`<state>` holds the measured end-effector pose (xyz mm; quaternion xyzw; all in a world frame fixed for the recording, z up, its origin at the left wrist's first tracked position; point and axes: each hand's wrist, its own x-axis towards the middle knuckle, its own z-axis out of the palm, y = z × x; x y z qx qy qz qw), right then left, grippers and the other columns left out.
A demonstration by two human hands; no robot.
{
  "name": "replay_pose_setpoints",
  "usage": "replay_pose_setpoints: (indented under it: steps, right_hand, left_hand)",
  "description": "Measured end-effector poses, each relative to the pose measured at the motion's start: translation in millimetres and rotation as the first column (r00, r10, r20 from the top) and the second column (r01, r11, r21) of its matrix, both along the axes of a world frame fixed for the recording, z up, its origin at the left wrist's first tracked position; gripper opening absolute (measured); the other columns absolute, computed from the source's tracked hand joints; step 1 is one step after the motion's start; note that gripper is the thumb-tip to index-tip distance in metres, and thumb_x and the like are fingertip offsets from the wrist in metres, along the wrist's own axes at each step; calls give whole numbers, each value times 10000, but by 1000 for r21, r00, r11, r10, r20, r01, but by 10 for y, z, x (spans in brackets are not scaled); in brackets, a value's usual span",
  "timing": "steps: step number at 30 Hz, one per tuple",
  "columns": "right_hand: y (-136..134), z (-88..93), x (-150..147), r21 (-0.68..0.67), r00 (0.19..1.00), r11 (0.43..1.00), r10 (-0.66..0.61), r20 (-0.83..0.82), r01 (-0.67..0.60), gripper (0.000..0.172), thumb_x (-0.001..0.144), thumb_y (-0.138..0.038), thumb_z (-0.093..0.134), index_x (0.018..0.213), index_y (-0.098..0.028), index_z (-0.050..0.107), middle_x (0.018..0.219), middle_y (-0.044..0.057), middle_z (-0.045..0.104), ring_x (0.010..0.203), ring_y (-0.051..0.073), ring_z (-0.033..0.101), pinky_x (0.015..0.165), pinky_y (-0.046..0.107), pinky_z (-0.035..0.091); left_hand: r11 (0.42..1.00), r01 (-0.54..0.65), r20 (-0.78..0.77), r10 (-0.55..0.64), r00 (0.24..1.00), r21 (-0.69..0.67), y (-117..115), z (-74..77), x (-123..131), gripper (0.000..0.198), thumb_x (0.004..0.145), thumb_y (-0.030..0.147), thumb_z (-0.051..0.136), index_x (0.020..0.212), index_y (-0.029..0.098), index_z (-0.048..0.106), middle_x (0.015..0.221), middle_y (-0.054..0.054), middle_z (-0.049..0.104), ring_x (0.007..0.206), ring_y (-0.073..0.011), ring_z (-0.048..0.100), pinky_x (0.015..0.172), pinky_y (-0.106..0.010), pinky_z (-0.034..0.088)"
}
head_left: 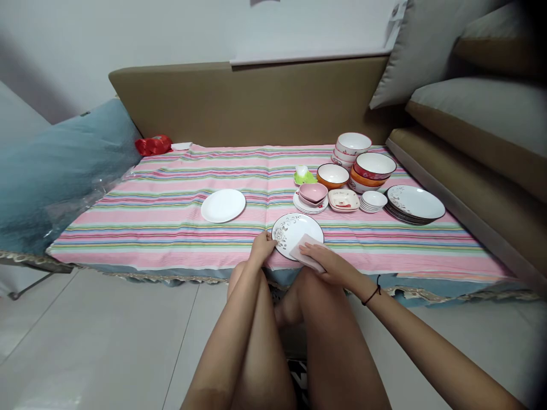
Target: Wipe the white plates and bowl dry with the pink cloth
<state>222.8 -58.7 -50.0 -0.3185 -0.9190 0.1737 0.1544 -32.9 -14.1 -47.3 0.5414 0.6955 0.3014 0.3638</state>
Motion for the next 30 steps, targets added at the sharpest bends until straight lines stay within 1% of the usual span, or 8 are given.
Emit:
replay_pose_setpoints:
  steps: [5,9,14,17,20,24,27,30]
  right_hand:
    - [-7,17,87,-16,995,1000,10,-96,-11,717,708,-58,488,1408,-206,539,1484,65,510,1434,279,382,1170,517,364]
    - [-2,55,75,-149,951,970,-223,-216,193,478,829,-166,495,1284,-213,632,1337,101,635,1243,279,590,1055,483,476]
    - [208,279,-16,-488,697,800,-570,-435,350,333,802,-265,487,1056,-154,673,962,76,735,843,235,682,728,337,557]
    - [333,479,-54,-486,600,761,-643,-477,429,314,823,-291,474,1036,-133,641,828,43,698,703,197,634,630,296,518]
    - [332,537,-107,-258,697,837,-545,-465,482,400,837,-232,463,1204,-151,601,1054,75,712,914,237,660,790,351,536]
    - [162,283,-195,27,928,934,-350,-132,356,474,795,-143,494,1253,-151,617,1301,142,644,1205,299,597,1024,449,483]
    - [41,87,-185,97,978,975,-204,53,198,443,858,-214,539,1286,-135,620,1349,161,616,1317,333,517,1112,519,415]
    - [10,55,-78,71,990,991,-117,85,111,548,934,-380,557,1432,-157,508,1477,142,506,1424,334,388,1160,543,356]
  left_hand:
    - [1000,1,12,-1,1000,5,-23,12,7,213,699,85,619,629,213,463,608,37,530,593,-134,476,594,-250,331]
    - [1000,0,3,0,1000,-23,-34,51,23,241,699,48,610,642,213,444,613,46,509,583,-121,457,579,-242,319]
    - [1000,-1,-35,0,999,-24,-30,52,18,238,715,55,608,637,208,443,631,36,529,601,-123,463,581,-244,317]
    - [1000,0,-37,-1,999,-18,-34,43,9,202,718,72,611,657,203,469,658,25,560,628,-133,488,596,-249,330]
    - [1000,-7,-48,6,999,-23,-35,36,8,174,711,81,608,678,200,487,672,20,569,638,-139,496,599,-253,334]
    - [1000,-5,-62,3,998,-17,-25,22,17,170,713,83,602,668,199,487,658,21,560,632,-136,487,603,-253,333]
    - [1000,1,-64,-2,998,-10,-17,6,20,171,718,85,607,666,198,490,665,17,573,644,-139,504,612,-252,338]
    - [1000,2,-65,-2,998,-3,-12,-8,19,169,719,84,606,660,197,494,677,13,586,650,-141,513,613,-254,337]
